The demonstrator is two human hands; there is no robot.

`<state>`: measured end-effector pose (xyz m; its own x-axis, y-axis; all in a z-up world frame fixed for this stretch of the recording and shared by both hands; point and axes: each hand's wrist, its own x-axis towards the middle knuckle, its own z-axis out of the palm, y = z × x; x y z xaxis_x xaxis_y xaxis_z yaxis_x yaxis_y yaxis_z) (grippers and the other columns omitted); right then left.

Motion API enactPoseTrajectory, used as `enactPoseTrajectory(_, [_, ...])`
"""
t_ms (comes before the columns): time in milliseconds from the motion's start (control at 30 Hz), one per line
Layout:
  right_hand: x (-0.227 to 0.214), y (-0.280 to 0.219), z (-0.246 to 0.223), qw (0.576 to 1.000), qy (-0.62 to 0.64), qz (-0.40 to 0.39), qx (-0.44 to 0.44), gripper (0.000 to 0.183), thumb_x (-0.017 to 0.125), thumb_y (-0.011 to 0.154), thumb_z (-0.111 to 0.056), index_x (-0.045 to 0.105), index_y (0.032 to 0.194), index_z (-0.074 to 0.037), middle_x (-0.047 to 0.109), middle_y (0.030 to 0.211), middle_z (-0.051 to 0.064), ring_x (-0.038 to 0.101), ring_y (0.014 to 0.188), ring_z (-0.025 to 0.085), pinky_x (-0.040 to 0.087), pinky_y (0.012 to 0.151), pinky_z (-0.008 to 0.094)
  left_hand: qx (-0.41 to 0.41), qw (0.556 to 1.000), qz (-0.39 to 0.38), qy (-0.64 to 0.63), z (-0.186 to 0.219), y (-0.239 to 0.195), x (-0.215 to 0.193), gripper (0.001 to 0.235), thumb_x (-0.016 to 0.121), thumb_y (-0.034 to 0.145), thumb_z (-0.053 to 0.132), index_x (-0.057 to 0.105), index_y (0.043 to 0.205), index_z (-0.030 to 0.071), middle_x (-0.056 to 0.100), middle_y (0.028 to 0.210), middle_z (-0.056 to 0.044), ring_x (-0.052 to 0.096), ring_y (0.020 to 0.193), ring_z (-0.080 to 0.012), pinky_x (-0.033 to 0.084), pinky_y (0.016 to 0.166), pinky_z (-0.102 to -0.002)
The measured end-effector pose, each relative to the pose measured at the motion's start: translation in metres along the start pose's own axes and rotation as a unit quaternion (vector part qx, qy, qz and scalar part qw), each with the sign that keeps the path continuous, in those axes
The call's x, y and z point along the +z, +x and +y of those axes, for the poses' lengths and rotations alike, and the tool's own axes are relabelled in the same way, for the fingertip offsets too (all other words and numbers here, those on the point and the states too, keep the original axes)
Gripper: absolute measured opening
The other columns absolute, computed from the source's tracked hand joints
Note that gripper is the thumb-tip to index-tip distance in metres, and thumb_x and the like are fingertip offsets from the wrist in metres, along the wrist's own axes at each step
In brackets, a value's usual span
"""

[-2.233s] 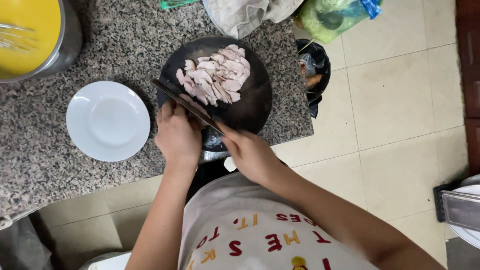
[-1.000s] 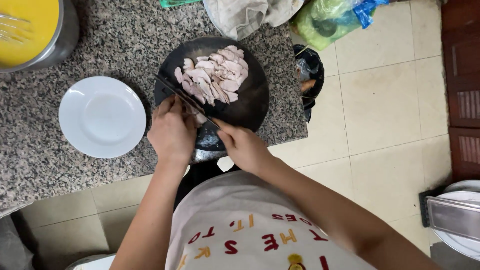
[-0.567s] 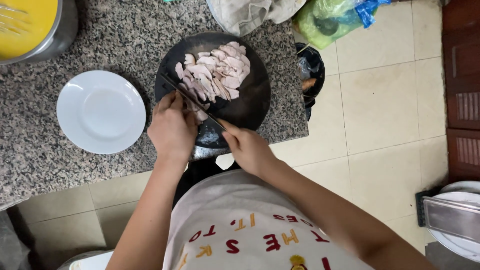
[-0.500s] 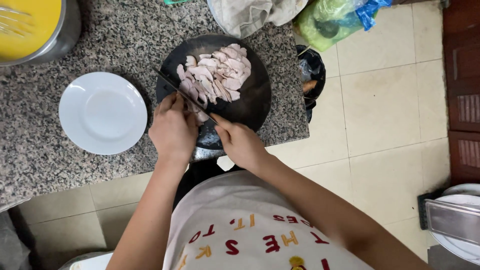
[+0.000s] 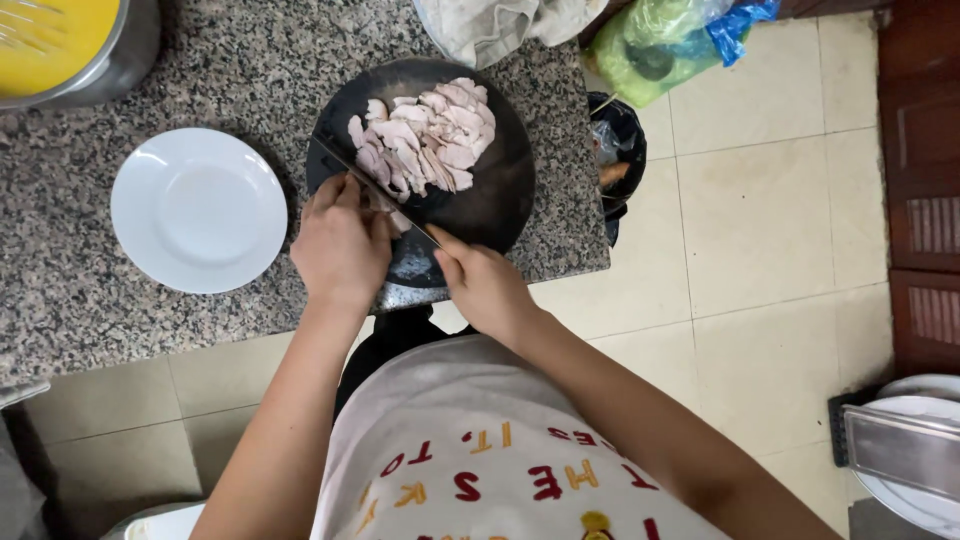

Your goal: Cutting cooked pork into thin slices on a wooden cutting board.

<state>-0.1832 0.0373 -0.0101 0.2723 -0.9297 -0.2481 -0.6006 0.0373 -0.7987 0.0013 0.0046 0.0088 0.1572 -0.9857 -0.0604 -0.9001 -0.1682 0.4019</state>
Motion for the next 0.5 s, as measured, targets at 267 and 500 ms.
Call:
enactPoseTrajectory(267, [-0.006, -0.012, 0.02, 0.999, 0.018, 0.016, -0.034, 0.037, 0.056, 0.105, -0.026, 0.061, 0.139, -0.014, 0.073, 0.098, 0.022, 0.07, 0.091, 0.04, 0.055, 0.077, 0.045, -0.033, 0.999, -0.006, -0.016, 0.004, 0.003, -0.005, 0.045, 0.076, 0.083, 0.024, 0.071, 0.125, 0.011, 0.066, 0.131, -0.007, 0.065, 0.113, -0.0333, 0.055, 0.084, -0.046])
enactPoseTrajectory(500, [-0.046, -0.043, -0.021, 0.999, -0.046, -0.003, 0.019, 0.04, 0.057, 0.102, -0.028, 0.062, 0.141, -0.018, 0.068, 0.082, 0.017, 0.065, 0.076, 0.035, 0.051, 0.069, 0.043, -0.003, 1.0, 0.02, -0.008, 0.005, 0.0, -0.002, 0.047, 0.079, 0.078, 0.021, 0.071, 0.122, 0.005, 0.066, 0.13, -0.009, 0.064, 0.112, -0.0348, 0.056, 0.079, -0.047])
